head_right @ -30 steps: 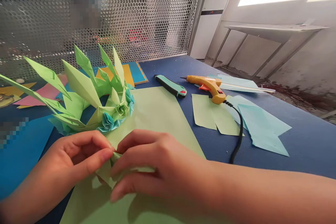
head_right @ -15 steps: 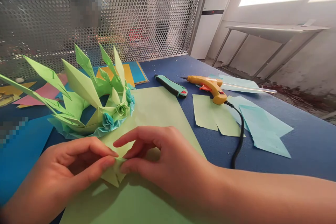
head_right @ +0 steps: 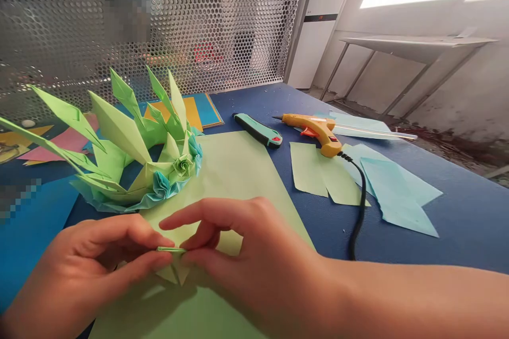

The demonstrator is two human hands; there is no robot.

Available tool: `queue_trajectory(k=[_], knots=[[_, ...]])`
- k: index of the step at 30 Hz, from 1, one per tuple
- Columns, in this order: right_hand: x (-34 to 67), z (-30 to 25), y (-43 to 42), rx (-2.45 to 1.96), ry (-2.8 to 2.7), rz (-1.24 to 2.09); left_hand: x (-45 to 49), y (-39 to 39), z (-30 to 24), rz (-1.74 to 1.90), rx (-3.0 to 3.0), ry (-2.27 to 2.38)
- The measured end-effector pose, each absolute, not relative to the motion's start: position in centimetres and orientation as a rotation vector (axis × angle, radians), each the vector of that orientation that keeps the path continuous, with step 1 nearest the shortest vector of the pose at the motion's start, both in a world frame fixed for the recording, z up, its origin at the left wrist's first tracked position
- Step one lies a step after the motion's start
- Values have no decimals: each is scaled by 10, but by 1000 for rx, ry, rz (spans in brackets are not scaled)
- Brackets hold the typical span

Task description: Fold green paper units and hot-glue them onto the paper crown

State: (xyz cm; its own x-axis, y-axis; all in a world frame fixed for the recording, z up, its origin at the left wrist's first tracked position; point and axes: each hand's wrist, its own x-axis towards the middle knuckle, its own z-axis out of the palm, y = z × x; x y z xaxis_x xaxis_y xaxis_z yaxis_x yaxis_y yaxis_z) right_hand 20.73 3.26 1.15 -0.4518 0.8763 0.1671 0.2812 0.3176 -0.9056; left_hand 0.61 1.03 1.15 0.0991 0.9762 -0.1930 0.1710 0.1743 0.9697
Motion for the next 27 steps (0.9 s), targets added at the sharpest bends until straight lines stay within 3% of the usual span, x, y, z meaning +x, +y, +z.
queue_trajectory(k=[6, 13, 27], knots=[[204, 14, 35, -990, -1924, 1171, 9, 10, 15, 919, 1238, 1353], [205, 12, 43, -1022, -1768, 1663, 9, 10, 13, 977, 1172, 1272], [203, 15, 40, -1042, -1870, 1342, 9, 17, 17, 863, 880, 1172]])
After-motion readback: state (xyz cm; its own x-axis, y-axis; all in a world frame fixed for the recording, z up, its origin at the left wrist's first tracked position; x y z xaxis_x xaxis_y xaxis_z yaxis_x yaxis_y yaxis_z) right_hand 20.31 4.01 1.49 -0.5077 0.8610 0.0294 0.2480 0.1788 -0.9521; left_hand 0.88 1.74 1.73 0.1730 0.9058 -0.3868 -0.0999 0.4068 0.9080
